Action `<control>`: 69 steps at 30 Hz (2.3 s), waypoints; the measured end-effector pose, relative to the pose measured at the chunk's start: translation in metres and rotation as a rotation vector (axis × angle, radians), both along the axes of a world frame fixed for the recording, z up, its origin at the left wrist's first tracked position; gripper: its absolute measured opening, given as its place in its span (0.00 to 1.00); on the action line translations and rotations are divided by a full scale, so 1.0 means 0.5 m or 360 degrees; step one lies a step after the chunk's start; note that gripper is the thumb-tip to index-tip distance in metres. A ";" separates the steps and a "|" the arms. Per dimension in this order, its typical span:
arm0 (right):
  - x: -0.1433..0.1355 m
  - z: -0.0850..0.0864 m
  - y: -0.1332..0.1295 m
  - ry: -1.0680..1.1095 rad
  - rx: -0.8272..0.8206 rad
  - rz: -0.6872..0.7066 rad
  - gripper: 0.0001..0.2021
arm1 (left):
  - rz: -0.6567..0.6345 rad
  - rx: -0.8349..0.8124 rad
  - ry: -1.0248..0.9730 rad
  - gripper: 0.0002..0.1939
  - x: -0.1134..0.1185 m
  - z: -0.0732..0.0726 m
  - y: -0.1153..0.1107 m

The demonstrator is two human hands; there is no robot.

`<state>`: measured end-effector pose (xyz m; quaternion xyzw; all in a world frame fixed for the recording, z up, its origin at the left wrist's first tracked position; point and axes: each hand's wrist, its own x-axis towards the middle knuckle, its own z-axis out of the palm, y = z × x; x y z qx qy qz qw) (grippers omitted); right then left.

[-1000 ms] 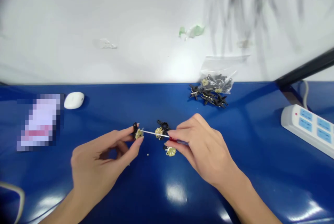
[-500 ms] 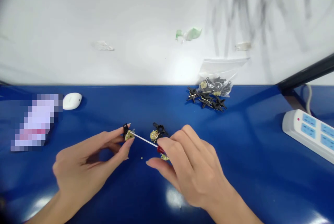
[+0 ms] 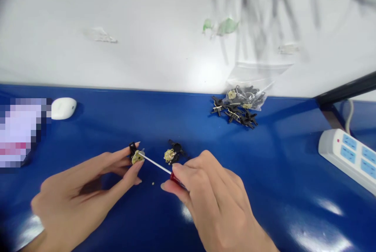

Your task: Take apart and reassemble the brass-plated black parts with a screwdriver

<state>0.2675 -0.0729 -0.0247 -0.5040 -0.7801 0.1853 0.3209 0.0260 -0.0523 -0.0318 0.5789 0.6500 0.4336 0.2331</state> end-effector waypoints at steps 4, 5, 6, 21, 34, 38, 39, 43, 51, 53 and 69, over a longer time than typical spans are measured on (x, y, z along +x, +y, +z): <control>-0.010 -0.002 0.013 0.0053 0.0005 0.0036 0.06 | 0.0024 -0.0088 -0.0185 0.11 -0.011 -0.005 0.012; -0.012 0.000 0.016 0.0096 0.0018 0.0058 0.06 | 0.0005 -0.0110 -0.0271 0.12 -0.016 -0.007 0.016; -0.014 0.004 0.017 0.0153 0.0020 0.0053 0.06 | -0.0030 -0.0131 -0.0358 0.11 -0.020 -0.009 0.021; -0.018 0.020 0.020 0.0748 -0.0409 -0.0188 0.10 | -0.0336 -0.0271 -0.0723 0.11 -0.030 0.015 0.031; -0.035 0.002 -0.009 0.0720 -0.0373 -0.0013 0.09 | -0.0418 -0.0394 -0.1032 0.08 -0.039 0.026 0.025; -0.023 0.023 -0.003 0.0913 -0.0298 -0.0131 0.10 | -0.0476 -0.0532 -0.1192 0.09 -0.033 0.042 0.024; -0.020 0.031 0.000 0.0961 -0.0299 -0.0166 0.10 | -0.0490 -0.0594 -0.1249 0.10 -0.030 0.047 0.024; -0.007 0.061 0.019 0.1103 -0.0286 -0.0248 0.12 | -0.0493 -0.0824 -0.1309 0.11 -0.016 0.060 0.019; -0.018 0.057 0.054 0.1442 -0.0304 -0.0263 0.12 | -0.0784 -0.0869 -0.1352 0.16 -0.007 0.046 0.016; -0.020 0.044 0.058 0.1558 -0.0356 -0.0243 0.12 | -0.0836 -0.0825 -0.1361 0.19 -0.016 0.038 0.016; -0.014 -0.003 0.035 0.1598 -0.0506 -0.0271 0.12 | -0.0777 -0.0697 -0.1061 0.05 -0.015 -0.001 0.005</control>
